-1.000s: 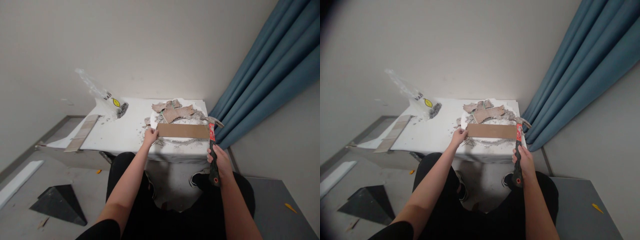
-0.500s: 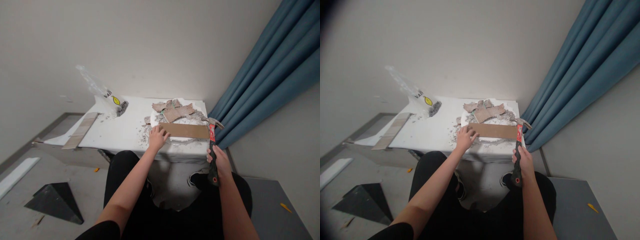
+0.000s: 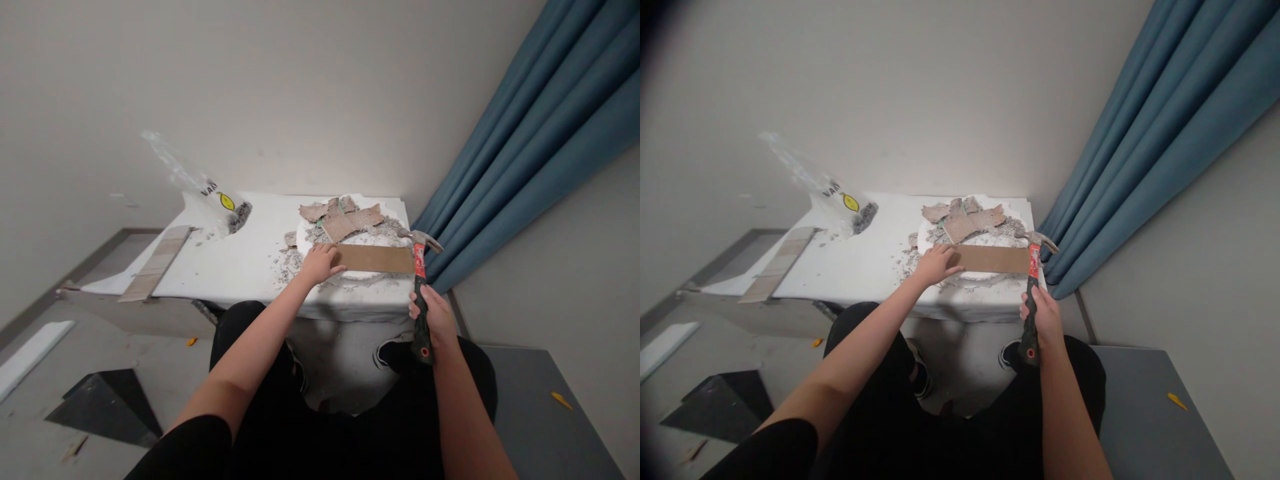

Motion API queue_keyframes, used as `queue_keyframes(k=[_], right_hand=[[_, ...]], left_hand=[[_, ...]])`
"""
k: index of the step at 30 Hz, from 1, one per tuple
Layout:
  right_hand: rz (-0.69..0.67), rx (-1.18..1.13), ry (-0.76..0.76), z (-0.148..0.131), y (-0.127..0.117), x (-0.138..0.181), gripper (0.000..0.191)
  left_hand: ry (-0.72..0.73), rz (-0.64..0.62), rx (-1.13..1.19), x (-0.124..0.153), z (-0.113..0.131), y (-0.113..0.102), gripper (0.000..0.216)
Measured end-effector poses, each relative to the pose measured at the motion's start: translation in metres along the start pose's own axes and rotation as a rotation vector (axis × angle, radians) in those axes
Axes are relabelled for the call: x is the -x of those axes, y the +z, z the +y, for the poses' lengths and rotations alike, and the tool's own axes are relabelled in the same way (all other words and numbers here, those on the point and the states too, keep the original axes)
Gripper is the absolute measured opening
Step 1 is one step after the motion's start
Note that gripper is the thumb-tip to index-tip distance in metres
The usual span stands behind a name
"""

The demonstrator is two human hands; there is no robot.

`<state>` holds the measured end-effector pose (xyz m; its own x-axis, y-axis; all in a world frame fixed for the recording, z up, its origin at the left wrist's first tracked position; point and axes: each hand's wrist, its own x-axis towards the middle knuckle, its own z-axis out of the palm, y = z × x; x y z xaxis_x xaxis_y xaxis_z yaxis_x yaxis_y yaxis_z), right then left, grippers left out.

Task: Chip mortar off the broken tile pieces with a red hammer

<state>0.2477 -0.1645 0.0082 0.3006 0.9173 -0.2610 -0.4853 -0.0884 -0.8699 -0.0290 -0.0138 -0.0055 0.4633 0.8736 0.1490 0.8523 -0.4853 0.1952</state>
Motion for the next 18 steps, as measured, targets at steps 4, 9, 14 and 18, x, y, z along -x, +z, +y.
queue_keyframes(k=[4,9,14,18], right_hand=[[0.009,0.001,-0.007,-0.003,-0.003,0.0,0.058],[0.036,-0.021,-0.024,-0.003,-0.012,-0.001,0.056],[0.036,-0.028,-0.045,-0.006,-0.016,-0.003,0.054],[0.024,-0.036,-0.045,-0.009,-0.014,-0.003,0.05]], left_hand=[[0.225,-0.098,0.087,-0.033,0.017,0.014,0.063],[0.263,-0.076,0.078,-0.058,0.036,0.034,0.073],[0.287,-0.025,0.074,-0.065,0.042,0.042,0.079],[0.283,-0.013,0.098,-0.072,0.048,0.047,0.078]])
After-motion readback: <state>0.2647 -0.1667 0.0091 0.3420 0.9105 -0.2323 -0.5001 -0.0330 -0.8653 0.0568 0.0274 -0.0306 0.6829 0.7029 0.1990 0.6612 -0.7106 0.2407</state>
